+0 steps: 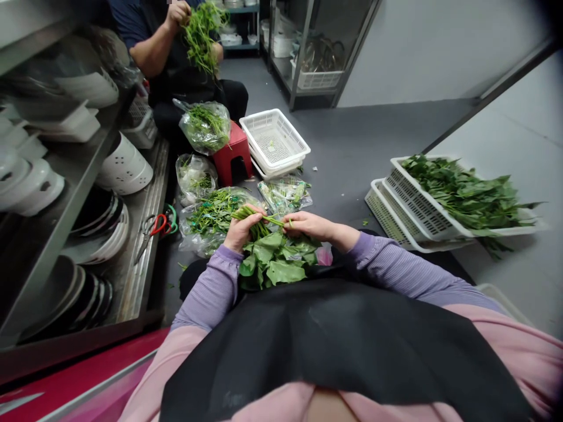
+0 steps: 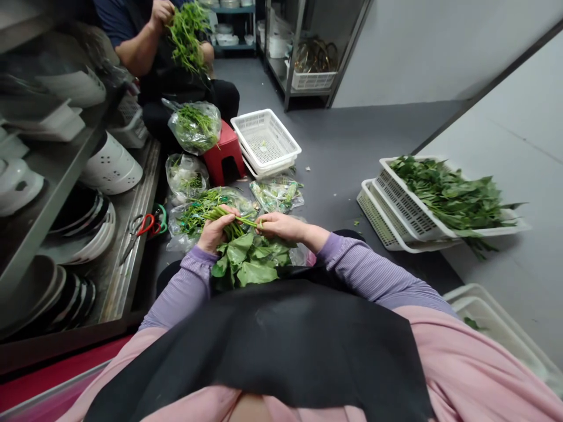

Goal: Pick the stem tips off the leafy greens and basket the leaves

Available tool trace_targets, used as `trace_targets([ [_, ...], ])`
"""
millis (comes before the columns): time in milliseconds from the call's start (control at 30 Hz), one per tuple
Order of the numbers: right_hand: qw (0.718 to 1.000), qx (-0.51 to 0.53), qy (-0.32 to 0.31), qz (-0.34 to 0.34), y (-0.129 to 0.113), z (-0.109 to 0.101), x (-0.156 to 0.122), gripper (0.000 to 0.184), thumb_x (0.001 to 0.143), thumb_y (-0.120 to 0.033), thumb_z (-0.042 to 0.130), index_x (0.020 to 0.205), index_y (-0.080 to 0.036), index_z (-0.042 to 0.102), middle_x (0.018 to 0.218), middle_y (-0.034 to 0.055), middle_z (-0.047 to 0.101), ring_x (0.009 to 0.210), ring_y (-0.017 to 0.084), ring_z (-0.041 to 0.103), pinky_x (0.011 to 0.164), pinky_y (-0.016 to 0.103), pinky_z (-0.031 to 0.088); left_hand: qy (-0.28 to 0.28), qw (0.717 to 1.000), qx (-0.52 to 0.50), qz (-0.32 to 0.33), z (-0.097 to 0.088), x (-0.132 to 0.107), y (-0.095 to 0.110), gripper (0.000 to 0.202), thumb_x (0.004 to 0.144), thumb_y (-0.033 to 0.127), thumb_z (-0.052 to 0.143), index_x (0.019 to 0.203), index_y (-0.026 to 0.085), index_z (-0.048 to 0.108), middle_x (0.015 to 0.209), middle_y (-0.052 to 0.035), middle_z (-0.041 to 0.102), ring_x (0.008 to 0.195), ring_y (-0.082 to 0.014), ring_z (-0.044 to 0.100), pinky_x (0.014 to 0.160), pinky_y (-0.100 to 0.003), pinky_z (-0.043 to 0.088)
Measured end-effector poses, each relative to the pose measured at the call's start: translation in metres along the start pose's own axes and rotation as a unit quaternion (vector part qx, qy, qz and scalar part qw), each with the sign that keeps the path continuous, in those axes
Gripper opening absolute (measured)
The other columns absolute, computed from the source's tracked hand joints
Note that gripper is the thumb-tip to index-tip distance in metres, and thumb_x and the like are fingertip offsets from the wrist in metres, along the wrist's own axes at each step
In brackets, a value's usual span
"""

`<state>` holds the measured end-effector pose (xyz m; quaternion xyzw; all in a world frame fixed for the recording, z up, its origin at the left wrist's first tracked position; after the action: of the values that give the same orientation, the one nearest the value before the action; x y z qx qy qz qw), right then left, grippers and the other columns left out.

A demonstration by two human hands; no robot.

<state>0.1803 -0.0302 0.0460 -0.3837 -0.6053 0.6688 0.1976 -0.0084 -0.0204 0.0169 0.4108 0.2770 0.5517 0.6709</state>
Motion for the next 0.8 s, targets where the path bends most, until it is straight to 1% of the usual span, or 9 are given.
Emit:
trace_targets([
  [167, 0.989, 0.079, 0.127, 0.012, 0.003, 0.009, 0.01, 0.015, 0.069, -0.029, 0.053, 0.064, -0.017, 0.045, 0.047, -0.0072, 0.029, 0.042, 0.005, 0.023, 0.042, 0.021, 0.017, 0.008, 0.989, 0.097, 0.107, -0.003, -0.001, 0.002, 0.013, 0.068, 0.024, 0.068, 0.074, 0.015, 0.061, 0.077, -0.0035, 0.063, 0.065, -0.0142, 0.061, 0.067, -0.03, 0.048],
  [300, 0.957, 0.174, 0.226, 0.043, 0.007, 0.017, 0.033, 0.014, 0.065, -0.024, 0.048, 0.056, -0.018, 0.04, 0.044, -0.007, 0.026, 0.04, 0.005, 0.02, 0.04, 0.021, 0.016, 0.039, 0.962, 0.205, 0.174, 0.006, -0.01, 0.008, 0.013, 0.068, 0.025, 0.069, 0.075, 0.015, 0.062, 0.078, -0.0051, 0.064, 0.073, -0.0149, 0.06, 0.073, -0.03, 0.047],
  [400, 0.92, 0.186, 0.337, 0.074, 0.017, 0.003, 0.048, 0.015, 0.065, -0.025, 0.05, 0.056, -0.019, 0.038, 0.042, -0.0062, 0.028, 0.039, 0.006, 0.024, 0.038, 0.022, 0.019, 0.038, 0.944, 0.25, 0.211, 0.016, -0.019, 0.015, 0.01, 0.068, 0.023, 0.069, 0.073, 0.017, 0.062, 0.078, -0.0047, 0.063, 0.076, -0.0154, 0.059, 0.075, -0.03, 0.046],
  [467, 0.9, 0.182, 0.389, 0.077, 0.024, -0.014, 0.049, 0.019, 0.066, -0.028, 0.053, 0.058, -0.02, 0.037, 0.042, -0.0067, 0.029, 0.039, 0.006, 0.024, 0.037, 0.021, 0.019, 0.053, 0.937, 0.264, 0.221, 0.012, -0.018, 0.018, 0.01, 0.068, 0.022, 0.068, 0.075, 0.018, 0.062, 0.082, -0.005, 0.064, 0.08, -0.0162, 0.059, 0.078, -0.031, 0.046],
  [500, 0.898, 0.181, 0.395, 0.072, 0.028, -0.023, 0.047, 0.022, 0.066, -0.03, 0.054, 0.059, -0.02, 0.037, 0.042, -0.0074, 0.027, 0.039, 0.006, 0.023, 0.037, 0.021, 0.018, 0.075, 0.934, 0.272, 0.218, 0.005, -0.014, 0.019, 0.012, 0.067, 0.021, 0.068, 0.077, 0.018, 0.063, 0.084, -0.0053, 0.064, 0.081, -0.0164, 0.059, 0.079, -0.031, 0.045],
  [567, 0.909, 0.182, 0.372, 0.041, 0.032, -0.037, 0.038, 0.028, 0.065, -0.037, 0.059, 0.062, -0.02, 0.037, 0.043, -0.0093, 0.023, 0.038, 0.005, 0.02, 0.037, 0.021, 0.019, 0.149, 0.928, 0.286, 0.187, -0.019, 0.0, 0.019, 0.018, 0.063, 0.02, 0.069, 0.08, 0.016, 0.063, 0.085, -0.0056, 0.064, 0.081, -0.0159, 0.059, 0.079, -0.03, 0.045],
  [633, 0.924, 0.183, 0.337, 0.006, 0.033, -0.043, 0.028, 0.034, 0.061, -0.042, 0.065, 0.065, -0.02, 0.039, 0.044, -0.0102, 0.023, 0.038, 0.005, 0.022, 0.039, 0.021, 0.024, 0.253, 0.92, 0.272, 0.128, -0.05, 0.017, 0.016, 0.024, 0.057, 0.018, 0.072, 0.079, 0.014, 0.062, 0.075, -0.0034, 0.062, 0.07, -0.0138, 0.058, 0.071, -0.028, 0.046],
  [700, 0.937, 0.176, 0.301, -0.007, 0.03, -0.042, 0.021, 0.035, 0.056, -0.04, 0.07, 0.07, -0.019, 0.045, 0.045, -0.0094, 0.032, 0.039, 0.006, 0.03, 0.041, 0.022, 0.03, 0.347, 0.906, 0.222, 0.096, -0.078, 0.03, 0.011, 0.028, 0.052, 0.018, 0.072, 0.076, 0.013, 0.059, 0.067, -0.0004, 0.059, 0.06, -0.0116, 0.055, 0.063, -0.027, 0.046],
  [800, 0.95, 0.127, 0.286, -0.004, 0.024, -0.035, 0.017, 0.034, 0.054, -0.034, 0.071, 0.078, -0.015, 0.056, 0.051, -0.006, 0.043, 0.042, 0.006, 0.035, 0.043, 0.022, 0.03, 0.388, 0.896, 0.187, 0.11, -0.098, 0.036, 0.009, 0.028, 0.052, 0.021, 0.071, 0.074, 0.014, 0.053, 0.065, 0.0016, 0.057, 0.057, -0.0103, 0.055, 0.06, -0.026, 0.045],
])
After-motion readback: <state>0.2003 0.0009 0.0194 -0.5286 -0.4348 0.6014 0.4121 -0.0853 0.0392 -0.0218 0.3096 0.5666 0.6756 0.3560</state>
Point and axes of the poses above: each hand's wrist, its own x-axis towards the middle knuckle, its own z-axis out of the palm, y = z × x, the point moved 1 cm from there along x, towards the middle knuckle
